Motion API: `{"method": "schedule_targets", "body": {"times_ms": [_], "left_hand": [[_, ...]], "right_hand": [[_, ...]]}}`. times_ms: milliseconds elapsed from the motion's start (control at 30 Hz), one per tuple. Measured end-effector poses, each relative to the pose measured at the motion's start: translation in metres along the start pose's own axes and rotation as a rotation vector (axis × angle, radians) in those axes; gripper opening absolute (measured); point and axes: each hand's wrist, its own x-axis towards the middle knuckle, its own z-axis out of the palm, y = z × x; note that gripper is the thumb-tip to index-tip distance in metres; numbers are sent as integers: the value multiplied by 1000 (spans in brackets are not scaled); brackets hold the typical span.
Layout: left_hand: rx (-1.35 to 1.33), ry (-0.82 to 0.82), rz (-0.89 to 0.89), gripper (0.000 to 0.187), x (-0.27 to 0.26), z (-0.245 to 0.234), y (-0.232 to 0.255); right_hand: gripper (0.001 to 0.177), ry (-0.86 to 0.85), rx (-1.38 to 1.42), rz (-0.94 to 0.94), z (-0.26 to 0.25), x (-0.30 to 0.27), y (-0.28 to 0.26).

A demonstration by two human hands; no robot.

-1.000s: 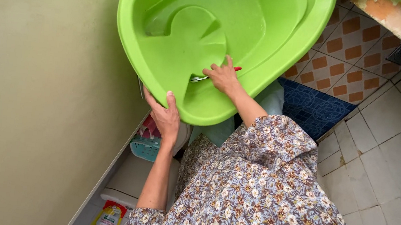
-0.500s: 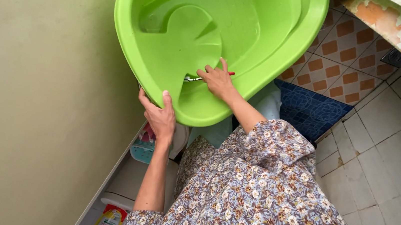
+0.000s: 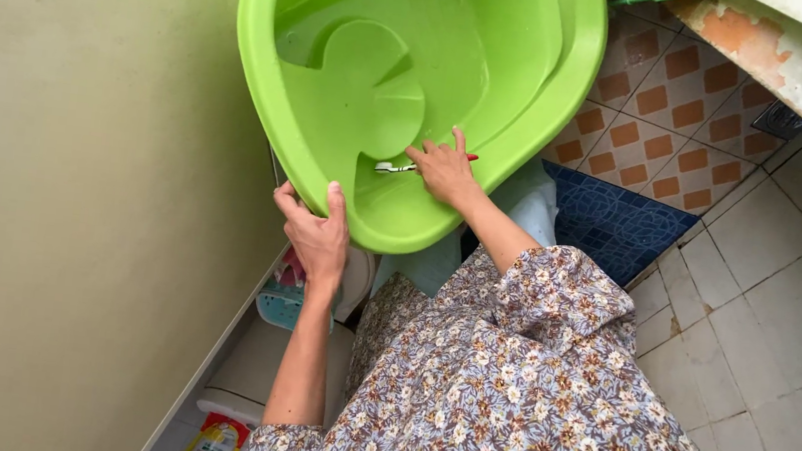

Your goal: Scrubbing a green baby bathtub using a brush and a toothbrush.

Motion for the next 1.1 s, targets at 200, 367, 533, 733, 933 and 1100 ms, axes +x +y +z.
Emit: {"method": "schedule_targets", "body": {"times_ms": [200,367,533,733,933,1100], "left_hand": [[-6,11,46,46,-6,-3,1],[68,58,209,42,-9,-2,-7],[-70,-28,-73,48,5,4,-20],[-13,-36,-36,46,12,0,-8],[68,-61,-44,45,17,0,-21],[69,-32,44,48,17,-2,-4]], "right_hand": [[34,-4,22,39,-9,-6,2],[31,30,33,30,-19,-11,2],[26,77,81,13,-11,-3,8],[17,148,327,65,-41,-4,-17],[22,35,995,75,-99,-4,-93],[22,223,981,-11,-104,16,-114]]}}
